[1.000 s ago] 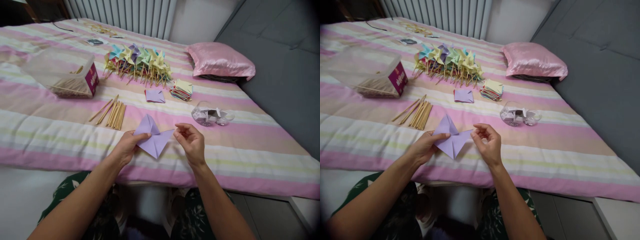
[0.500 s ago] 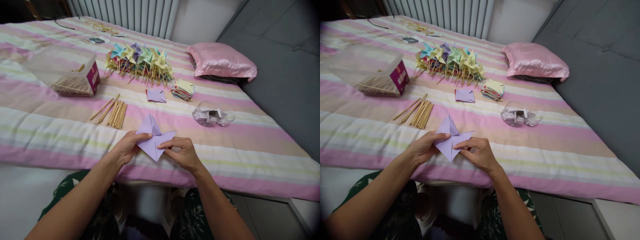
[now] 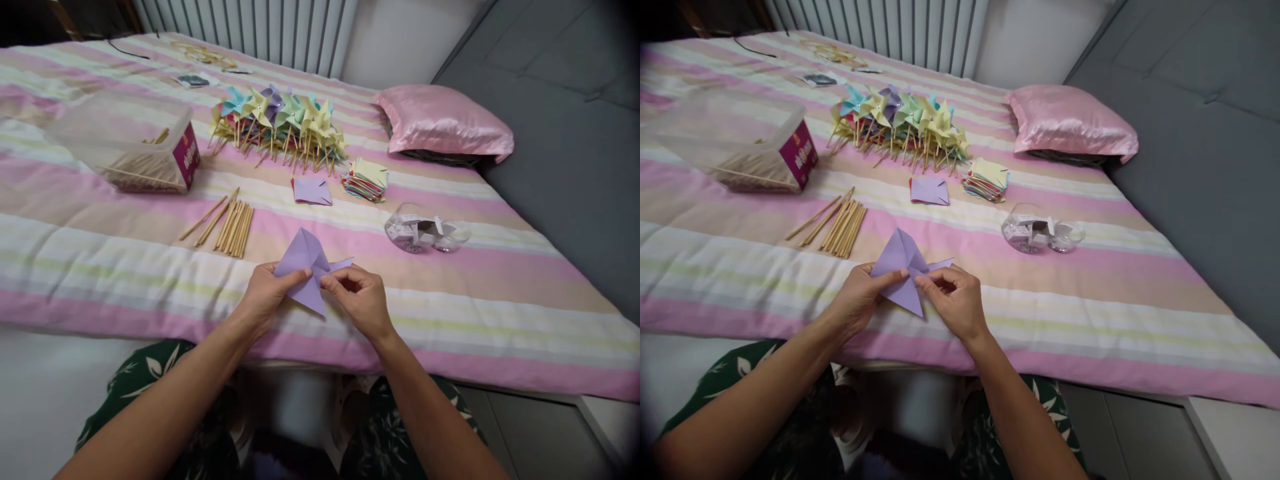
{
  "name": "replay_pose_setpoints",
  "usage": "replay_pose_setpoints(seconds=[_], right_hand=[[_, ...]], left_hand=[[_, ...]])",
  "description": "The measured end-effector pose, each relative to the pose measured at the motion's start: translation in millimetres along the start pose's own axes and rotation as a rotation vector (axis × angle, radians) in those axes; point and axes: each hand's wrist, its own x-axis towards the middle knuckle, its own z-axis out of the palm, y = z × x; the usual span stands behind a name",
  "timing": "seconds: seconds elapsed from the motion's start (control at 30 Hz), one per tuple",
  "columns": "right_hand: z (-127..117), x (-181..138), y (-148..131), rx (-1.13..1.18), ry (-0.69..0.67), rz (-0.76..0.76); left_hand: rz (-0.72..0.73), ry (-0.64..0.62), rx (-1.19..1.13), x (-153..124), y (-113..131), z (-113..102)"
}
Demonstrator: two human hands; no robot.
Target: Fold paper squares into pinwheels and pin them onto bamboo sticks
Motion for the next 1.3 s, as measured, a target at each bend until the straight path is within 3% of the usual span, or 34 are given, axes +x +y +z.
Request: replay_pose_setpoints(seconds=[0.77,1.07,1.3], right_hand=[[0,1,1,-0.083,0.016,0.05],[3,-1,-1,-0.093,0.012,0.018],[13,-5,-5,0.178,0.148,0.083]], left_hand=[[0.091,-0.012,0.222,-3,-2,5],[0.081,0.011,0.129,-1,-5,4],[0.048,0.03,-0.01,-2,-3,6]])
